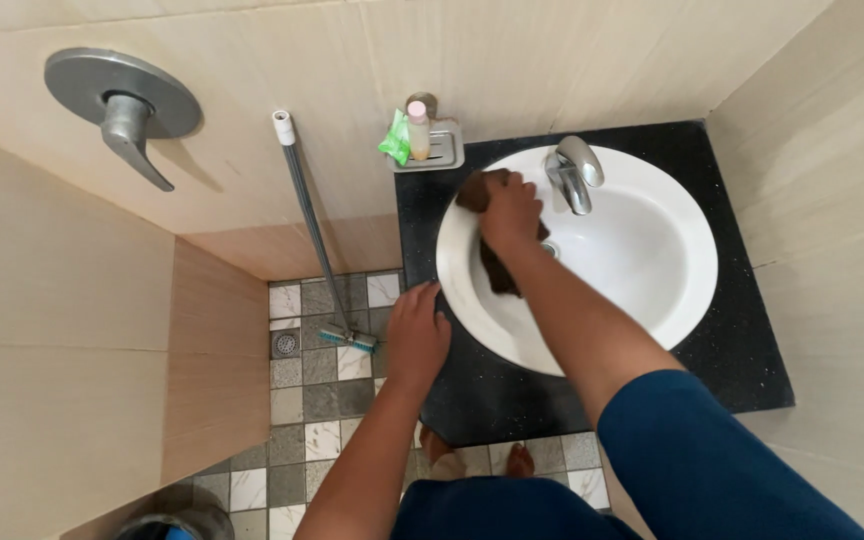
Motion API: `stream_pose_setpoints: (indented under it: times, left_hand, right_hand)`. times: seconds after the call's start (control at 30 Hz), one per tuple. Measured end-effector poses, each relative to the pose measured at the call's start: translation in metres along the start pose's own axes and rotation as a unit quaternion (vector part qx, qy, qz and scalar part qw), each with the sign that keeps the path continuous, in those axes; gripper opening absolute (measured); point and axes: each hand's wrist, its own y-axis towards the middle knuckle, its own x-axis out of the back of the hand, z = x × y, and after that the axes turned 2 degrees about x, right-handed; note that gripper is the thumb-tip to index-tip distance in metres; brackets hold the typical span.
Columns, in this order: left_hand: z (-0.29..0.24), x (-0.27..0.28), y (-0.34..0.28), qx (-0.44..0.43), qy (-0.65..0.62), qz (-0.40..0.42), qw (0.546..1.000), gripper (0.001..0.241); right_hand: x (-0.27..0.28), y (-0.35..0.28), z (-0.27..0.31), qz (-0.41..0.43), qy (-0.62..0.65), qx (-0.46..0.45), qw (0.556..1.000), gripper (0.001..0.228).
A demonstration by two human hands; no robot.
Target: Cleaning the bathroom sink and surrounding countertop using a rag.
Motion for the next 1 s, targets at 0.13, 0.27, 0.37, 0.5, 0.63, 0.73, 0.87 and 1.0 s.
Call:
stream_pose_setpoints:
  times: [0.13, 0.27, 0.37, 0.5, 0.63, 0.73, 0.87, 1.0]
  left_hand:
    - [-0.007, -0.008, 0.018, 0.038, -0.014, 0.053, 0.998, 0.046]
    - [-0.008, -0.017, 0.021, 0.062, 0.048, 0.077, 0.994, 0.053]
    - [0.001, -0.026, 0.027, 0.059, 0.08, 0.08, 0.992, 0.056]
    - [0.004, -0.029, 0.027, 0.058, 0.09, 0.097, 0.989, 0.064]
    - [-0.007, -0.032, 0.026, 0.087, 0.093, 0.115, 0.985, 0.062]
    - [-0.022, -0.044, 0.009, 0.125, 0.059, 0.087, 0.987, 0.057]
    - [-0.047, -0.069, -0.022, 0.103, 0.073, -0.017, 0.992, 0.052]
    - [-0.05, -0.084, -0.041, 0.081, 0.061, -0.034, 0.994, 0.048]
  right_hand:
    - [0.016, -0.013, 0.013, 0.053, -0.022, -0.005, 0.998, 0.055]
    - [0.01, -0.056, 0.019, 0.12, 0.071, 0.071, 0.988, 0.07]
    - [0.011, -0.096, 0.008, 0.17, 0.161, 0.084, 0.969, 0.075]
    - [0.008, -0.132, -0.024, 0.249, 0.256, 0.08, 0.931, 0.074]
    - [0.053, -0.156, -0.05, 0.289, 0.229, 0.105, 0.924, 0.065]
    - [0.087, -0.173, -0.071, 0.299, 0.188, 0.164, 0.921, 0.055]
    - [0.119, -0.194, -0.115, 0.321, -0.004, 0.194, 0.927, 0.048]
    - [0.144, -0.216, -0.18, 0.271, -0.088, 0.174, 0.943, 0.051]
